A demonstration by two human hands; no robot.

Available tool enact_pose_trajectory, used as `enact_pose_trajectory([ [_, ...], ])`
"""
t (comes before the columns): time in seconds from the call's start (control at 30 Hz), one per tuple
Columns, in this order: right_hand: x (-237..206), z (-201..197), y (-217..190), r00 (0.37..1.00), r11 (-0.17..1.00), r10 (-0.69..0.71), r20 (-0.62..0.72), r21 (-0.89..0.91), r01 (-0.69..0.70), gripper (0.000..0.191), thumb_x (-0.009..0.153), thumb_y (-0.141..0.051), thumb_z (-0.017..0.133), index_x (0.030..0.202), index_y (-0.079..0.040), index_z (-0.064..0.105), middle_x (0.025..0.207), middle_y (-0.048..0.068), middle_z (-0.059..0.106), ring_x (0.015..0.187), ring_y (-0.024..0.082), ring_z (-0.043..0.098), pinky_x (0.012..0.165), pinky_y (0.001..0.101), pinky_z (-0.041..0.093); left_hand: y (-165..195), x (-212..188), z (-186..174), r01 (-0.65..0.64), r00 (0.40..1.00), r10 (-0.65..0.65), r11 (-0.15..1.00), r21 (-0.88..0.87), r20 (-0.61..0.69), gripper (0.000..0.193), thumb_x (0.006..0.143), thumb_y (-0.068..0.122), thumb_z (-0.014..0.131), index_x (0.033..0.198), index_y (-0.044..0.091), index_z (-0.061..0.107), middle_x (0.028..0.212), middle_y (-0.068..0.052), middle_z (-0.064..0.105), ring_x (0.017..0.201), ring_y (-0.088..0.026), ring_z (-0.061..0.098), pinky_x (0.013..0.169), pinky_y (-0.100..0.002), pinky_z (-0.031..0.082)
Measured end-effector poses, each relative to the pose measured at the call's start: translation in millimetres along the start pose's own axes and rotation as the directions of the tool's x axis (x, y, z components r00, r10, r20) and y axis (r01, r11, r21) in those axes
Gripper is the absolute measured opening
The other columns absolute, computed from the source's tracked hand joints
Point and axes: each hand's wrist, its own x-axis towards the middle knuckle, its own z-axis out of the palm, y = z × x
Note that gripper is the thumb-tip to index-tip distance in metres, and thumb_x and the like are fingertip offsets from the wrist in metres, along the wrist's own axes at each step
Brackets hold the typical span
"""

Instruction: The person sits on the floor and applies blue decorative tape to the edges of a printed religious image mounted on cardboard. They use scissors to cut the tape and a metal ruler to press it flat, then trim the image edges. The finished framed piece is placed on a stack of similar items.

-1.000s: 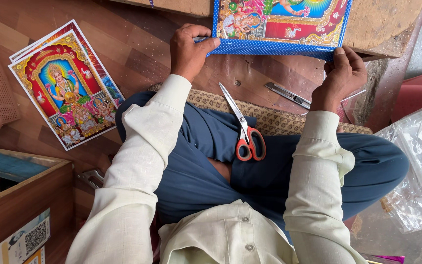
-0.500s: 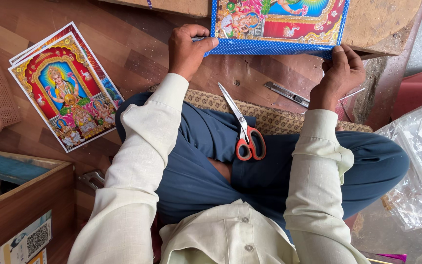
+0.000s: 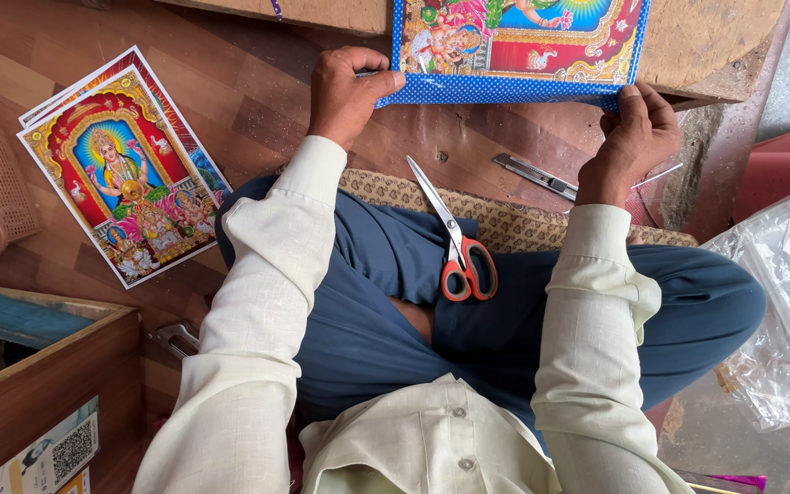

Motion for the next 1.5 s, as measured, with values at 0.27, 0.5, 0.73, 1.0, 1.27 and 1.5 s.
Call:
enact_pose_trajectory([
  [0.27, -5, 8, -1, 0.999, 0.998, -0.034, -0.041, -0.055, 0.032, 0.014, 0.091, -0.007, 0.079, 0.097, 0.004, 0.074, 0.082, 0.009, 0.075, 0.065, 0.012, 0.066, 0.055, 0.0229, 0.048, 1, 3, 0, 0.13, 0.991, -0.121, 0.98, -0.152, 0.065, 0.014, 0.078, 0.007, 0.085, 0.086, -0.001, 0.077, 0.077, -0.007, 0.076, 0.066, -0.01, 0.068, 0.055, -0.026, 0.054],
  [0.5, 8, 0, 17, 0.995, 0.996, -0.089, -0.047, 0.02, 0.09, 0.017, 0.089, -0.007, 0.082, 0.094, 0.008, 0.075, 0.081, 0.01, 0.074, 0.068, 0.012, 0.064, 0.06, 0.0251, 0.05, 7, 6, -3, 0.263, 0.962, -0.233, 0.93, -0.256, 0.142, 0.014, 0.077, 0.008, 0.083, 0.084, 0.0, 0.074, 0.075, -0.007, 0.075, 0.061, -0.011, 0.069, 0.049, -0.026, 0.053],
  [0.73, 19, 4, 31, 0.983, 0.999, -0.001, -0.185, 0.053, 0.011, 0.022, 0.087, -0.012, 0.082, 0.094, 0.004, 0.069, 0.078, 0.009, 0.069, 0.059, 0.011, 0.054, 0.05, 0.0253, 0.039, 3, 8, 4, 0.278, 0.96, -0.261, 0.918, -0.282, 0.098, 0.009, 0.072, 0.003, 0.075, 0.079, -0.003, 0.075, 0.07, -0.009, 0.072, 0.056, -0.013, 0.064, 0.046, -0.027, 0.05],
  [1.0, -110, 128, 41, 0.988, 0.991, 0.134, -0.074, -0.016, -0.136, 0.05, 0.078, -0.015, 0.092, 0.115, 0.002, 0.063, 0.094, 0.008, 0.068, 0.067, 0.012, 0.055, 0.053, 0.0276, 0.044, -11, 9, 15, 0.225, 0.974, -0.203, 0.917, -0.329, 0.1, 0.012, 0.073, 0.006, 0.073, 0.076, -0.006, 0.074, 0.069, -0.005, 0.071, 0.061, -0.011, 0.062, 0.055, -0.028, 0.05],
  [1.27, -164, 163, 5, 0.856, 0.876, 0.479, 0.192, -0.154, -0.456, 0.047, 0.086, -0.03, 0.082, 0.118, -0.002, 0.062, 0.094, 0.006, 0.067, 0.074, 0.014, 0.061, 0.06, 0.0277, 0.052, -16, 9, 26, 0.242, 0.969, -0.21, 0.906, -0.348, 0.126, 0.011, 0.076, 0.008, 0.073, 0.076, -0.003, 0.074, 0.072, -0.004, 0.073, 0.068, -0.01, 0.065, 0.063, -0.027, 0.054],
  [1.5, -198, -1, -86, 0.614, 0.273, 0.248, 0.749, -0.662, 0.697, 0.021, 0.081, -0.02, 0.079, 0.098, -0.007, 0.074, 0.086, 0.016, 0.072, 0.078, 0.038, 0.069, 0.067, 0.0473, 0.053, -26, 8, 43, 0.245, 0.965, -0.177, 0.872, -0.425, 0.192, 0.011, 0.073, 0.006, 0.078, 0.079, -0.002, 0.075, 0.076, -0.005, 0.073, 0.068, -0.011, 0.066, 0.063, -0.027, 0.054],
])
